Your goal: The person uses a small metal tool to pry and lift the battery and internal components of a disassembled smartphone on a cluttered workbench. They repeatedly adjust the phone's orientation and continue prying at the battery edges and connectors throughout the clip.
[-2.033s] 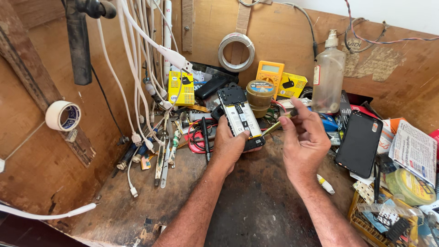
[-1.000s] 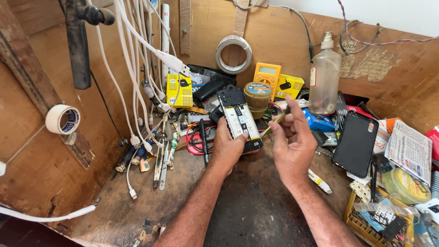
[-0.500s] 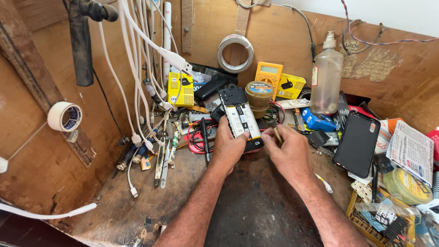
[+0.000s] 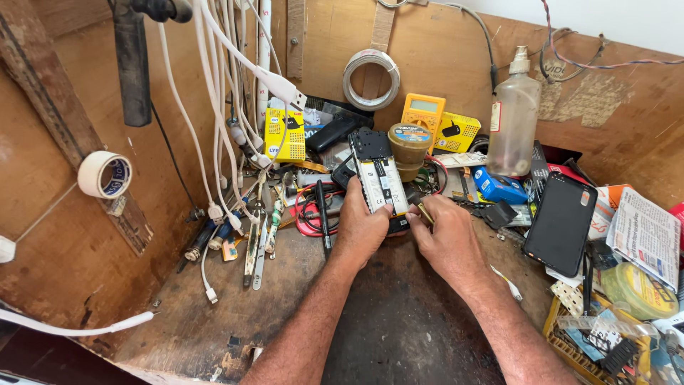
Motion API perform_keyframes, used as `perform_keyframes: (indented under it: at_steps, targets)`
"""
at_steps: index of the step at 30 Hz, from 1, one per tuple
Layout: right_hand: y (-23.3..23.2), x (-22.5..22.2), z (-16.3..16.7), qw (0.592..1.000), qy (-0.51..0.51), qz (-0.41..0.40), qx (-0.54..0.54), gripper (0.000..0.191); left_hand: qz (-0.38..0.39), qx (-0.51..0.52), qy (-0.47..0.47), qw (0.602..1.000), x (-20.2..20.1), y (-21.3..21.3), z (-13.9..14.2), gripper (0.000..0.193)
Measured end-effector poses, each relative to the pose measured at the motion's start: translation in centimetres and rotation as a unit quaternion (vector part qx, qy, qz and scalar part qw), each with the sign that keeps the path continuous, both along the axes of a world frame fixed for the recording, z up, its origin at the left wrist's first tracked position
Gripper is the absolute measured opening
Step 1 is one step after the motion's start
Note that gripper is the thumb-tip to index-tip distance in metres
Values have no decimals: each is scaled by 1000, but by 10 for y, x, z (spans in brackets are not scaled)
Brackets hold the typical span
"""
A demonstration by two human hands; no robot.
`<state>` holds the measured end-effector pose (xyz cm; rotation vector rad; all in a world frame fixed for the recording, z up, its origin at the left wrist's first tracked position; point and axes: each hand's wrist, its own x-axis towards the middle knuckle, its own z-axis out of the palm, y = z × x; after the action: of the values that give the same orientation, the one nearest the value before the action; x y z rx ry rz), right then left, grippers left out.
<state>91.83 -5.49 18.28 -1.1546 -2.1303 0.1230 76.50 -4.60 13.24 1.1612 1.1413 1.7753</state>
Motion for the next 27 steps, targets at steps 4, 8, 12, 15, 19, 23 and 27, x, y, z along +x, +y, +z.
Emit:
perform_keyframes:
  at_steps: [4, 8, 12, 15, 19, 23, 27]
  targets:
    - [-1, 3, 1, 999, -16, 27, 30, 18, 26, -4, 52, 998, 4, 1, -2, 42]
    - [-3, 4, 2, 999, -35, 8, 18, 18, 35, 4, 63, 997, 7, 0, -4, 42]
    - [-2, 4, -2, 999, -45, -15, 14, 19, 40, 7, 69, 997, 10, -1, -3, 44]
    - [0, 4, -9, 999, -11, -29, -9, 17, 41, 11, 75, 996, 11, -1, -3, 43]
    - [7, 1, -14, 990, 73, -70, -94, 18, 50, 15, 79, 996, 12, -1, -3, 46]
    - [7, 5, -15, 982, 96, -92, -137, 20, 51, 29, 82, 995, 14, 0, -5, 43]
    - [4, 15, -8, 988, 85, -91, -88, 21, 41, 14, 80, 996, 12, 0, -4, 44]
